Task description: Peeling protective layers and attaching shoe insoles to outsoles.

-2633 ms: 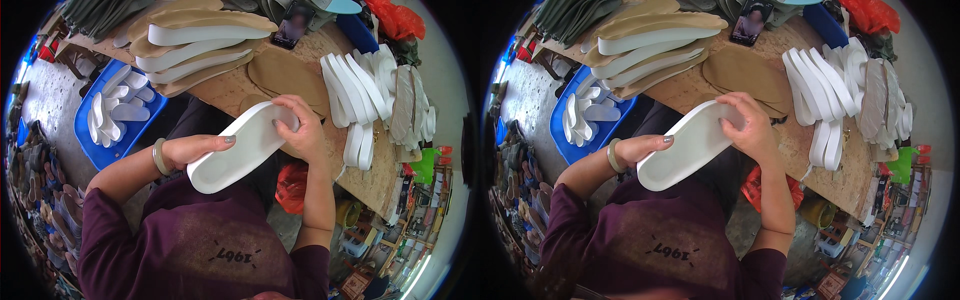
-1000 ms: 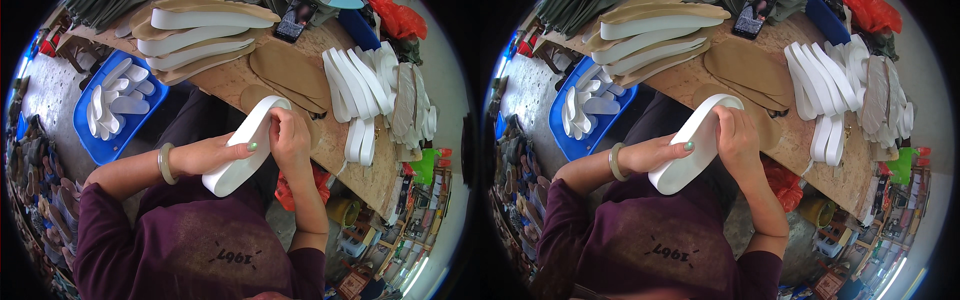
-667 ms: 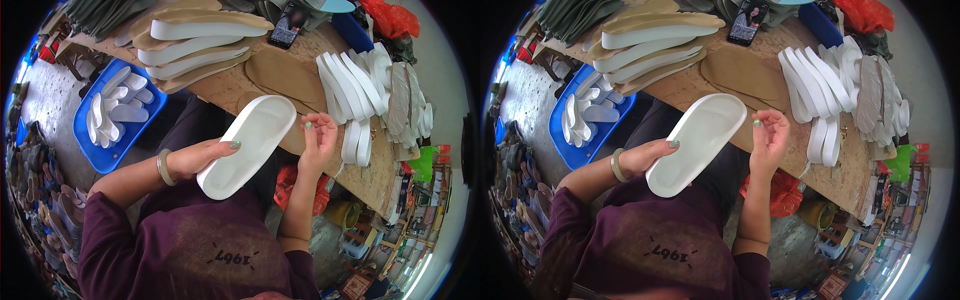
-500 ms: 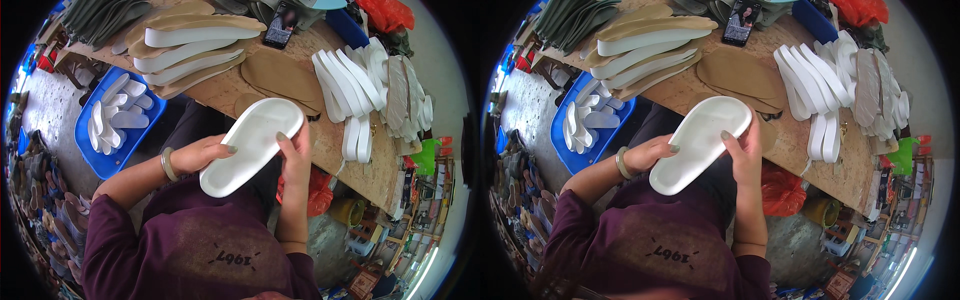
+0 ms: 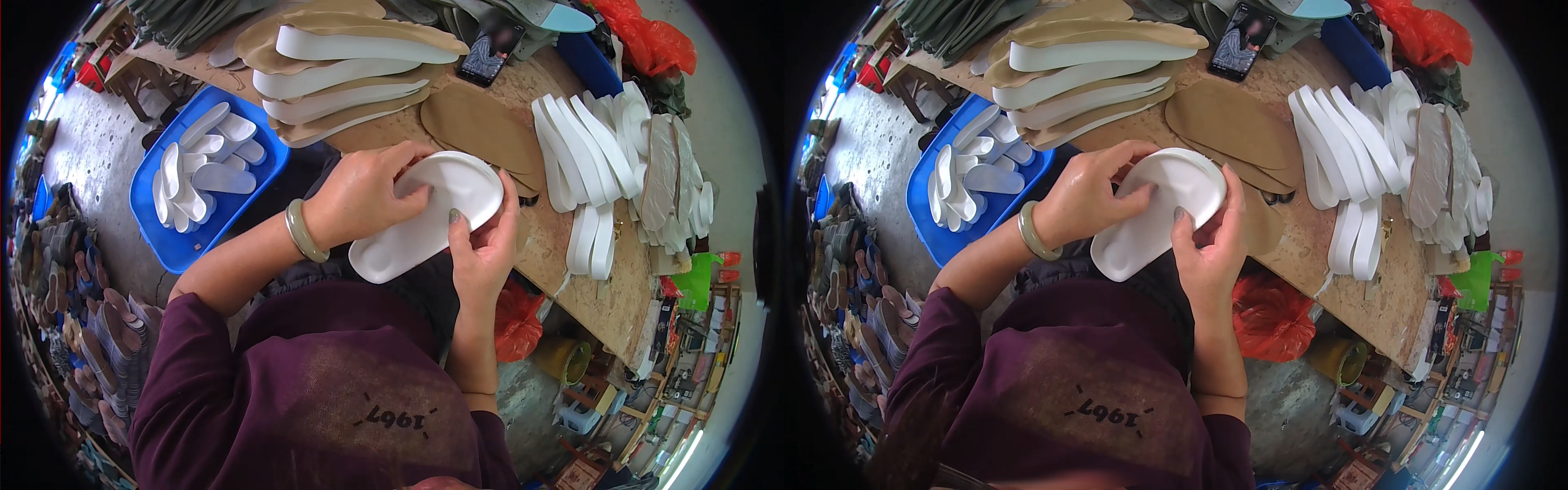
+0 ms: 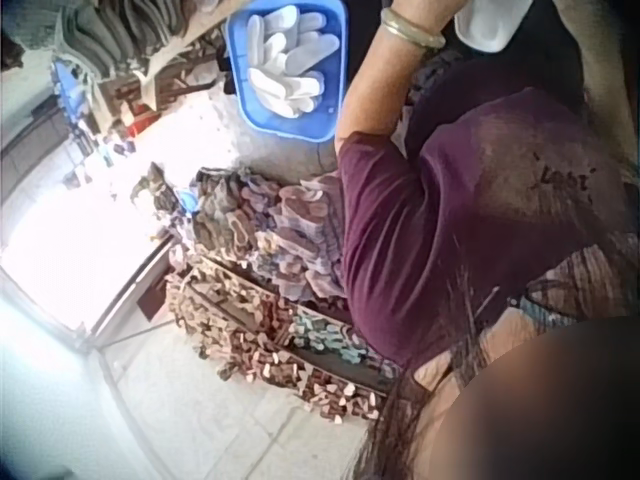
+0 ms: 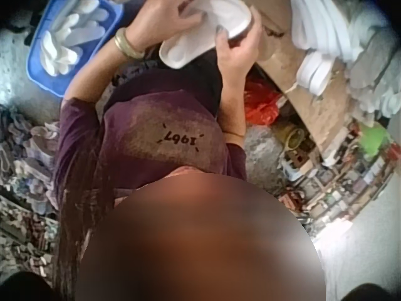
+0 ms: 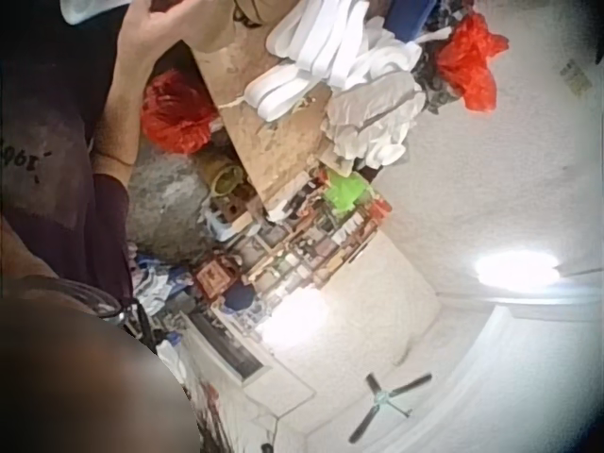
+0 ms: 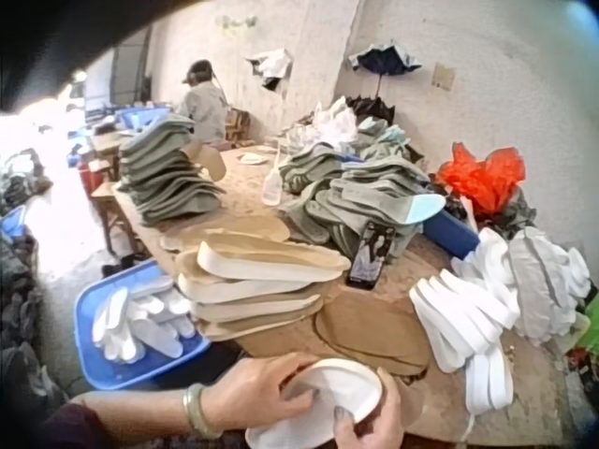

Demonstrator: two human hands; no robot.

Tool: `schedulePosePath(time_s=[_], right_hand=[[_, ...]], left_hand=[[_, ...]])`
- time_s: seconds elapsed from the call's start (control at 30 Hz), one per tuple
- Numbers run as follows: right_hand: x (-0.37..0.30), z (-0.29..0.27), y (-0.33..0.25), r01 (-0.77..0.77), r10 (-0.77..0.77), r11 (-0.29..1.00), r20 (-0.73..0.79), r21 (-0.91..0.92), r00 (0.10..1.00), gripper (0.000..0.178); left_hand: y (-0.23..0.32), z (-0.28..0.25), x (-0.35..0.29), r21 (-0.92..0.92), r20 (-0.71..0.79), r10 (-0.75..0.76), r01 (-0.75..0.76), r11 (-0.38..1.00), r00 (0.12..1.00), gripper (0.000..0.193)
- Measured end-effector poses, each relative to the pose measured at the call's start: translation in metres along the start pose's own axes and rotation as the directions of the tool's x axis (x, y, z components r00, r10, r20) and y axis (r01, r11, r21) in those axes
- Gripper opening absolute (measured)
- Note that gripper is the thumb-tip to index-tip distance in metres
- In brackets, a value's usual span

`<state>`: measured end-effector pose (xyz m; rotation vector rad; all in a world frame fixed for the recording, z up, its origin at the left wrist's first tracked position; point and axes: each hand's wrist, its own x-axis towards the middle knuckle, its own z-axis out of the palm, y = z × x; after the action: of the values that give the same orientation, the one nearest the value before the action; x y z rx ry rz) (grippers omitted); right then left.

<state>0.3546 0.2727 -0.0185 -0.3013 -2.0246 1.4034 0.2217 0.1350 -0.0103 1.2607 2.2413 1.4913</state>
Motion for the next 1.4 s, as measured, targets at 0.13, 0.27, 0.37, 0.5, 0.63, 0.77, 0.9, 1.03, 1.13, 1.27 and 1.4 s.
schedulePosePath(time_s=[0.13, 0.27, 0.37, 0.5, 0.63, 0.77, 0.9, 1.03, 1.13, 1.27, 1.4], right_hand=[[-0.002, 0.002, 0.003, -0.035, 0.036, 0.998, -0.006, 0.059, 0.999, 0.068], [-0.004, 0.002, 0.002, -0.018, 0.018, 1.0, -0.003, 0.014, 1.0, 0.068], [-0.004, 0.004, 0.003, -0.029, 0.029, 0.998, -0.001, 0.051, 1.0, 0.068], [-0.005, 0.006, 0.006, -0.034, 0.035, 0.998, -0.015, 0.053, 0.999, 0.068], [-0.006, 0.007, 0.005, -0.066, 0.066, 0.997, -0.011, 0.046, 0.998, 0.068], [-0.005, 0.004, 0.007, -0.094, 0.094, 0.993, -0.005, 0.067, 0.996, 0.068], [-0.006, 0.005, 0.011, -0.062, 0.063, 0.996, -0.01, 0.066, 0.998, 0.068], [-0.006, 0.005, 0.009, -0.096, 0.097, 0.993, -0.008, 0.07, 0.995, 0.068], [-0.006, 0.004, 0.012, -0.084, 0.086, 0.992, -0.015, 0.097, 0.996, 0.068], [-0.006, 0.003, 0.014, -0.068, 0.069, 0.995, -0.018, 0.07, 0.997, 0.068], [-0.007, 0.003, 0.012, -0.093, 0.094, 0.994, -0.017, 0.053, 0.995, 0.068]], left_hand=[[0.0, -0.005, -0.001, 0.022, 0.051, -0.008, 0.006, 1.0, 0.999, 0.045], [-0.003, -0.003, -0.002, 0.05, 0.039, 0.012, -0.014, 0.999, 0.999, 0.045], [-0.008, -0.001, -0.004, 0.057, 0.021, 0.027, -0.028, 0.998, 0.999, 0.047], [-0.007, -0.002, -0.005, 0.029, 0.007, 0.051, -0.052, 0.998, 0.999, 0.047], [-0.012, -0.001, -0.005, 0.032, 0.02, 0.047, -0.048, 0.998, 0.999, 0.047], [-0.007, -0.007, -0.005, -0.005, 0.078, 0.011, -0.011, 1.0, 0.997, 0.049], [-0.011, 0.002, -0.006, 0.043, 0.022, 0.071, -0.072, 0.996, 0.997, 0.049], [-0.015, 0.003, -0.005, 0.062, 0.034, 0.082, -0.084, 0.995, 0.996, 0.049], [-0.013, -0.001, -0.003, 0.053, 0.069, 0.069, -0.072, 0.996, 0.995, 0.048], [-0.013, 0.005, -0.005, 0.045, -0.002, 0.161, -0.161, 0.986, 0.987, 0.049], [-0.014, 0.005, -0.005, 0.051, 0.035, 0.091, -0.093, 0.994, 0.995, 0.049]])
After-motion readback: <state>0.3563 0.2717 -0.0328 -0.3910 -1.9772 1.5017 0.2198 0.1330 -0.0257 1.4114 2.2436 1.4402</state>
